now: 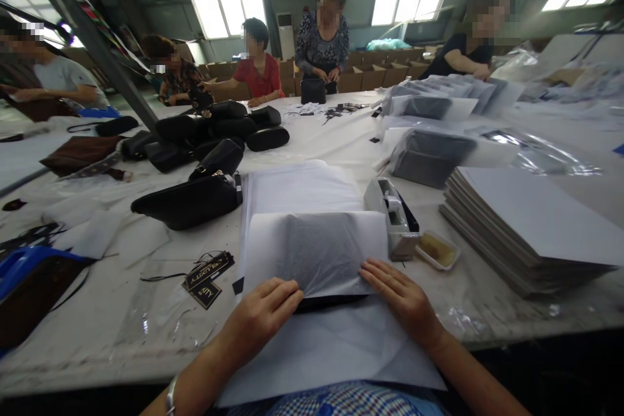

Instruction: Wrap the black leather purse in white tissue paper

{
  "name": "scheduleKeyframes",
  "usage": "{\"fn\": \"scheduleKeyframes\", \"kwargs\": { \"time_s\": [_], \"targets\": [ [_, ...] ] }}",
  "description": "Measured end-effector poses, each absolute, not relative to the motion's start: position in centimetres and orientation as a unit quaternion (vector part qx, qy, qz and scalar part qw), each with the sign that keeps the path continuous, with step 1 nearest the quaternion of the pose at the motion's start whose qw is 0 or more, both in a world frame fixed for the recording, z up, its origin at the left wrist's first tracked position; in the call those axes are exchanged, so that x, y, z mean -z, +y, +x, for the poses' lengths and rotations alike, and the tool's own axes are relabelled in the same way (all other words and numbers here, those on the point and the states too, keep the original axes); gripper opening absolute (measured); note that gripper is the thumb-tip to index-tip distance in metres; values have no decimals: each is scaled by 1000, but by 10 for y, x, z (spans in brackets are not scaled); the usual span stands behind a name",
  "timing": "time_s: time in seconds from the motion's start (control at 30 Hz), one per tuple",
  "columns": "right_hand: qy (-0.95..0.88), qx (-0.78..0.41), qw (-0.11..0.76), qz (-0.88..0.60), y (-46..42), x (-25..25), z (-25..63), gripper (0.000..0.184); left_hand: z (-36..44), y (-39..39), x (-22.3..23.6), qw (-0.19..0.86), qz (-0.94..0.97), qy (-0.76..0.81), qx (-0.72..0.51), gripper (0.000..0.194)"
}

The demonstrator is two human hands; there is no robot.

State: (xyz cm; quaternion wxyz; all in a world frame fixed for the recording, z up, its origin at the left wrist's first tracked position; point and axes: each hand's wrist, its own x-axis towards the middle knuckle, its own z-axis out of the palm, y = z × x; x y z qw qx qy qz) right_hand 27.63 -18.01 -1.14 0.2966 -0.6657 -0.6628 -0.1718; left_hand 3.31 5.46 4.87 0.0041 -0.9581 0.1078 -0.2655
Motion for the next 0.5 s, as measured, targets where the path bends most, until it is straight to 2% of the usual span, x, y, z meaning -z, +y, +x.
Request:
{"fn": "scheduleKeyframes", "kwargs": {
  "time_s": [0.2, 0.33, 0.5],
  "targets": [
    [-693, 151, 261, -655, -185, 12, 282, 51, 39, 55, -54, -35, -973, 97, 205, 21],
    [-702, 142, 241, -656, -186, 8, 285, 54, 57, 50, -58, -4, -970, 38, 240, 32],
    [-680, 134, 232, -683, -189, 7, 283, 60, 70, 50, -48, 12, -979, 72, 191, 47]
  ]
}}
